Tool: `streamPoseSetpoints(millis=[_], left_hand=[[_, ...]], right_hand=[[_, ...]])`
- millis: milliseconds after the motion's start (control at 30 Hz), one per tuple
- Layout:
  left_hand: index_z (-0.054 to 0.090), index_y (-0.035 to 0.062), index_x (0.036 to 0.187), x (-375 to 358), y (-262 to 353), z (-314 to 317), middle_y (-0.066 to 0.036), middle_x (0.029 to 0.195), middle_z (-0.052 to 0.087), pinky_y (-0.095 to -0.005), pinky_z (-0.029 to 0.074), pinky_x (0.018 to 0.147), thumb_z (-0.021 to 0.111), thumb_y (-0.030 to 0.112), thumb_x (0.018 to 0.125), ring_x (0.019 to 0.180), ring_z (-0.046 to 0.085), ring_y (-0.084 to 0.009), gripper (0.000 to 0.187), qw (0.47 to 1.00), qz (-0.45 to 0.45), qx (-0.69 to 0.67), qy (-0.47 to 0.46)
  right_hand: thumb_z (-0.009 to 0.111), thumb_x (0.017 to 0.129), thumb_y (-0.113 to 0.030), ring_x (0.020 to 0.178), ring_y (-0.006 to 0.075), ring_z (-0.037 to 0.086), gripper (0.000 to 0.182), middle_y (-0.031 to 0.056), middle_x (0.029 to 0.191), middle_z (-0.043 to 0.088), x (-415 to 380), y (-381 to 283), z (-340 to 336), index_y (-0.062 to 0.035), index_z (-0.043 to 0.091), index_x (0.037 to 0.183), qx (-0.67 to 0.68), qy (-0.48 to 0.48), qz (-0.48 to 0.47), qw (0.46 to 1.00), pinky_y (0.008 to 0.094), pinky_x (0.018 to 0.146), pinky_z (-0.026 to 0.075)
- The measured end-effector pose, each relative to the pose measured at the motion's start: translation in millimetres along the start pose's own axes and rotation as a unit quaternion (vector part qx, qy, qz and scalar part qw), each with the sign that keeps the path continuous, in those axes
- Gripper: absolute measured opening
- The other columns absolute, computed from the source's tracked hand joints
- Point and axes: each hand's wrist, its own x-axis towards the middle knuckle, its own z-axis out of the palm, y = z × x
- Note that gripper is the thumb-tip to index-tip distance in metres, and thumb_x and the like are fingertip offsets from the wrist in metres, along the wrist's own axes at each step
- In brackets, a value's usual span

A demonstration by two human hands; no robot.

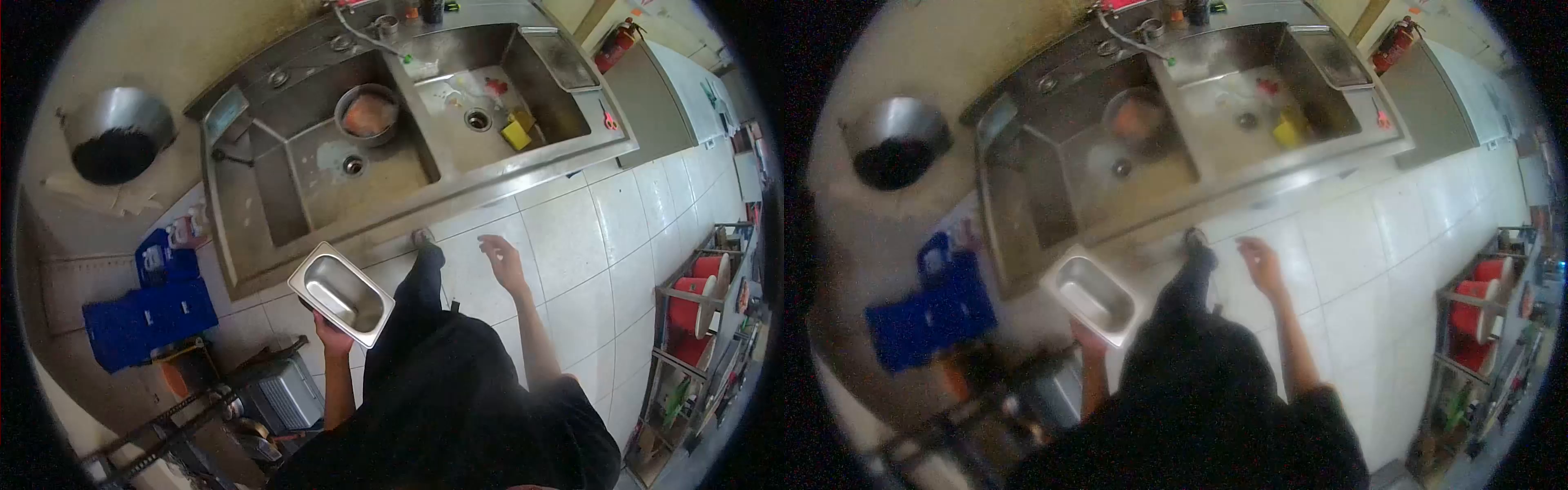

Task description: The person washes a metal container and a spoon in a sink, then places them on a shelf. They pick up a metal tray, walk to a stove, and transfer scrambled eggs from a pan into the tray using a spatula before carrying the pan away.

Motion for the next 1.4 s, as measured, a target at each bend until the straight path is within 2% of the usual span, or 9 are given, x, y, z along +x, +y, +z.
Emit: streamPoseSetpoints(millis=[333, 433, 500, 567, 633, 967, 1100, 1233, 1400], left_hand=[[0.031, 0.0114, 0.136, 181.0, -0.5, 181.8, -0.009, 0.135, 0.037, -0.0448, 0.03, 0.103, 0.035, 0.06, 0.087, 0.122, 0.038, -0.0288, 0.069, 0.993, 0.091, -0.016, 0.079], [0.034, 0.0119, 0.135, 192.4, -19.0, 201.0, -0.009, 0.134, 0.039, -0.0437, 0.03, 0.103, 0.035, 0.058, 0.088, 0.121, 0.039, -0.029, 0.066, 0.991, 0.078, -0.083, 0.069], [0.033, 0.0115, 0.135, 191.8, -40.1, 203.6, -0.009, 0.134, 0.039, -0.042, 0.029, 0.104, 0.039, 0.057, 0.087, 0.121, 0.038, -0.0284, 0.067, 0.98, 0.029, -0.193, 0.031], [0.033, 0.0082, 0.134, 171.8, -88.9, 199.8, -0.01, 0.135, 0.039, -0.0414, 0.027, 0.106, 0.05, 0.051, 0.085, 0.126, 0.034, -0.0265, 0.067, 0.942, 0.195, 0.139, 0.233], [0.033, 0.0034, 0.133, 162.8, -63.2, 270.6, -0.014, 0.132, 0.042, -0.0446, 0.029, 0.105, 0.05, 0.041, 0.089, 0.124, 0.038, -0.0292, 0.06, 0.961, 0.12, -0.193, 0.156], [0.037, 0.0064, 0.13, 95.2, -146.2, 305.6, -0.015, 0.128, 0.045, -0.0519, 0.032, 0.101, 0.05, 0.041, 0.088, 0.119, 0.042, -0.0332, 0.056, 0.864, 0.168, -0.331, 0.34], [0.038, 0.0083, 0.13, 68.1, -151.4, 299.5, -0.013, 0.133, 0.04, -0.0522, 0.029, 0.102, 0.046, 0.049, 0.088, 0.122, 0.038, -0.0312, 0.059, 0.873, 0.256, -0.134, 0.392], [0.038, 0.0104, 0.131, 28.6, -144.8, 277.5, -0.011, 0.131, 0.043, -0.0515, 0.028, 0.102, 0.042, 0.052, 0.088, 0.122, 0.039, -0.0308, 0.06, 0.816, 0.284, -0.296, 0.407], [0.042, 0.014, 0.128, -23.9, -156.9, 239.1, -0.007, 0.127, 0.048, -0.0477, 0.032, 0.099, 0.044, 0.054, 0.087, 0.118, 0.043, -0.028, 0.058, 0.774, 0.383, -0.312, 0.396]], right_hand=[[0.05, 0.089, -0.011, 0.091, 0.0159, 0.059, 0.02, 0.008, 0.099, 0.064, 219.3, 38.0, -200.1, -0.0032, 0.062, 0.103, -0.172, 0.201, -0.116, 0.957, 0.0287, 0.076, 0.046], [0.052, 0.09, -0.016, 0.097, 0.0169, 0.056, 0.025, 0.0098, 0.107, 0.061, 282.8, 118.0, -254.9, -0.0013, 0.058, 0.11, 0.107, 0.203, -0.035, 0.973, 0.0297, 0.084, 0.044], [0.057, 0.087, -0.016, 0.095, 0.017, 0.056, 0.026, 0.0108, 0.104, 0.062, 335.9, 149.3, -267.1, 0.001, 0.058, 0.106, -0.041, 0.238, -0.06, 0.969, 0.03, 0.082, 0.045], [0.064, 0.082, -0.028, 0.088, 0.0266, 0.058, 0.037, 0.0173, 0.098, 0.062, 367.6, 118.2, -275.9, 0.0033, 0.058, 0.102, -0.288, 0.164, -0.023, 0.943, 0.0363, 0.08, 0.045], [0.068, 0.077, -0.035, 0.096, 0.0335, 0.052, 0.05, 0.0177, 0.101, 0.057, 421.1, 147.3, -277.6, -0.0018, 0.054, 0.111, -0.336, 0.328, -0.291, 0.833, 0.0435, 0.082, 0.041], [0.044, 0.085, -0.054, 0.105, 0.0283, 0.05, 0.048, 0.0097, 0.11, 0.053, 568.6, 208.5, -320.0, -0.0176, 0.053, 0.114, -0.647, 0.167, -0.045, 0.743, 0.0476, 0.08, 0.042], [0.048, 0.086, -0.046, 0.095, 0.027, 0.054, 0.041, 0.0094, 0.106, 0.055, 539.0, 126.6, -243.9, -0.0133, 0.055, 0.111, -0.538, 0.284, -0.349, 0.713, 0.0408, 0.076, 0.045], [0.051, 0.084, -0.017, 0.09, 0.0193, 0.053, 0.032, 0.0077, 0.102, 0.057, 452.9, -2.8, -38.6, -0.0016, 0.055, 0.111, -0.075, -0.134, -0.371, 0.916, 0.0305, 0.079, 0.043], [0.052, 0.09, -0.029, 0.073, 0.016, 0.048, 0.026, 0.0021, 0.078, 0.053, 345.6, -137.5, 246.0, -0.0032, 0.058, 0.089, -0.036, -0.366, -0.308, 0.877, 0.0305, 0.069, 0.041]])
